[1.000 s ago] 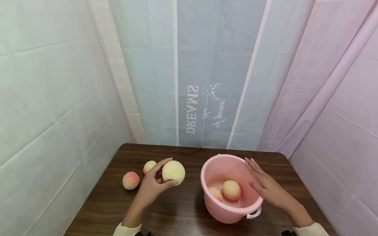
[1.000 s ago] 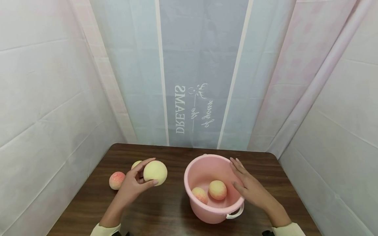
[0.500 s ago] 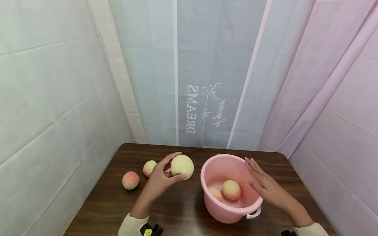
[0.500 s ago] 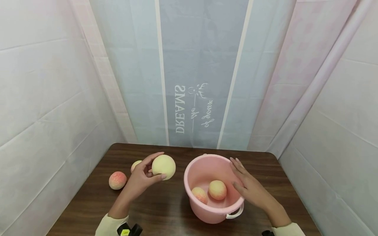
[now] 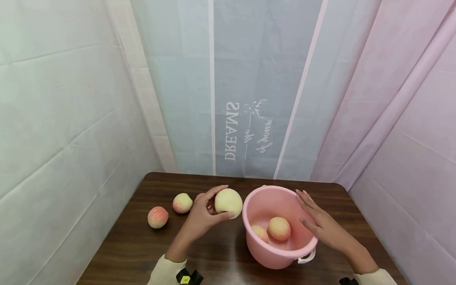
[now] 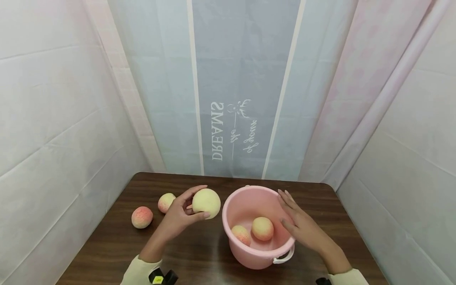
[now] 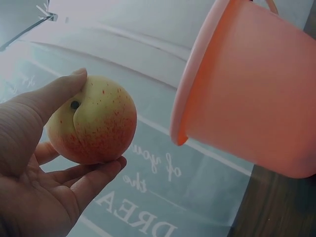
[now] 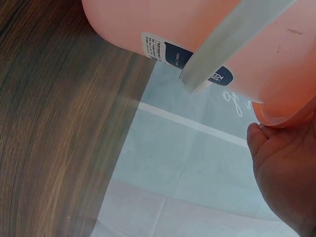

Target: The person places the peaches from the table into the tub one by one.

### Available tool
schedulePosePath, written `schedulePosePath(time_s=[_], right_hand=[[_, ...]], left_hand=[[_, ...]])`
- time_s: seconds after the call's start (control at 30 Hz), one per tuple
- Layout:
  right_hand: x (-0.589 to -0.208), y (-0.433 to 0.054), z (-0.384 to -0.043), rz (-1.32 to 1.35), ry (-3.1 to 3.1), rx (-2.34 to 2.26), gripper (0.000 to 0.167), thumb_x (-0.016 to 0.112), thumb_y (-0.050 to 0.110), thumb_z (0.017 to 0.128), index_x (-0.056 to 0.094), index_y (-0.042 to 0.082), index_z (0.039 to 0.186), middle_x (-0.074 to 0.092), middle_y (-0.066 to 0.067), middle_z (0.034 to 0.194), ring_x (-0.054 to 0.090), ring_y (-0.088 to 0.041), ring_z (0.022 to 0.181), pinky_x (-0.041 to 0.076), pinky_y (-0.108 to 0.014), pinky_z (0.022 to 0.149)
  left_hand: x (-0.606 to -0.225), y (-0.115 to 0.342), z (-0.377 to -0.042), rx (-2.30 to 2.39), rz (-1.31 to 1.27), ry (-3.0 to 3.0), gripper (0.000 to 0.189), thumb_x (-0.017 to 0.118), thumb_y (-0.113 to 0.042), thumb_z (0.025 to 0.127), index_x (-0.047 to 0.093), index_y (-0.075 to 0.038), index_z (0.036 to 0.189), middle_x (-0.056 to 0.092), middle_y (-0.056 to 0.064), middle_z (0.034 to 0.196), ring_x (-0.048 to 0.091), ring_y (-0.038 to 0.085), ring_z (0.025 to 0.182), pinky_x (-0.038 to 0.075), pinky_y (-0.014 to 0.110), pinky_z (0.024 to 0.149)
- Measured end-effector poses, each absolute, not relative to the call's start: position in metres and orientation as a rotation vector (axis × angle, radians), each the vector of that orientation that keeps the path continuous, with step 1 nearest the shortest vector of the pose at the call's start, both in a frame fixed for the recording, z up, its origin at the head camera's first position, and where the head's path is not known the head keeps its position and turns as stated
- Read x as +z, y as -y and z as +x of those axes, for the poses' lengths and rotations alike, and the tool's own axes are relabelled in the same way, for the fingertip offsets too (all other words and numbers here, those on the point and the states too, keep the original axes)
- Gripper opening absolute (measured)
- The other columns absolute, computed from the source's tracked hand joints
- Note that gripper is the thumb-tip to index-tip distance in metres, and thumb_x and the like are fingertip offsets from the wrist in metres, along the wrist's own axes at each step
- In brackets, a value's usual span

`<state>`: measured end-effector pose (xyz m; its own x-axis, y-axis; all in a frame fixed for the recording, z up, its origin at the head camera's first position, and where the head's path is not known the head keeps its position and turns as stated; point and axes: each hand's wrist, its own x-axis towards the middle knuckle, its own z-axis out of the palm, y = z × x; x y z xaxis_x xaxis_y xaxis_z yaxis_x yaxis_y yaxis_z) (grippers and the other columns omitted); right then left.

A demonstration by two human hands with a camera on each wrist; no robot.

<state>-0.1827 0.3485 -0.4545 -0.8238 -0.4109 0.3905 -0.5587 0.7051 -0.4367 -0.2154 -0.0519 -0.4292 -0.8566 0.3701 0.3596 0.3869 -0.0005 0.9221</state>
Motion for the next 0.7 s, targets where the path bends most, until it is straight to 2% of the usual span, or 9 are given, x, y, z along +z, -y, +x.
schedulePosePath(time_s=[0.43, 0.7], right_hand=[[-0.452, -0.348, -0.183, 0.757, 2.656, 0.794, 0.063, 0.064, 0.011, 0.098, 0.038, -0.002, 0.154, 0.021, -0.007, 0.168, 0.0, -0.004, 0.154, 0.007, -0.004, 0.11], [-0.453, -0.348, -0.182, 0.757, 2.66, 0.791, 0.063, 0.064, 0.011, 0.098, 0.038, -0.002, 0.154, 0.021, -0.007, 0.168, 0.0, -0.004, 0.154, 0.008, -0.004, 0.11]], left_hand=[[-0.433, 0.036, -0.212, -2.112, -0.861, 2.216, 0.073, 0.09, -0.019, 0.079, 0.055, -0.033, 0.142, 0.06, 0.004, 0.132, 0.068, 0.022, 0.105, 0.06, 0.036, 0.084], [-0.432, 0.026, -0.21, -2.095, -0.9, 2.227, 0.07, 0.089, -0.02, 0.081, 0.056, -0.033, 0.141, 0.059, 0.0, 0.136, 0.068, 0.02, 0.105, 0.06, 0.033, 0.083]])
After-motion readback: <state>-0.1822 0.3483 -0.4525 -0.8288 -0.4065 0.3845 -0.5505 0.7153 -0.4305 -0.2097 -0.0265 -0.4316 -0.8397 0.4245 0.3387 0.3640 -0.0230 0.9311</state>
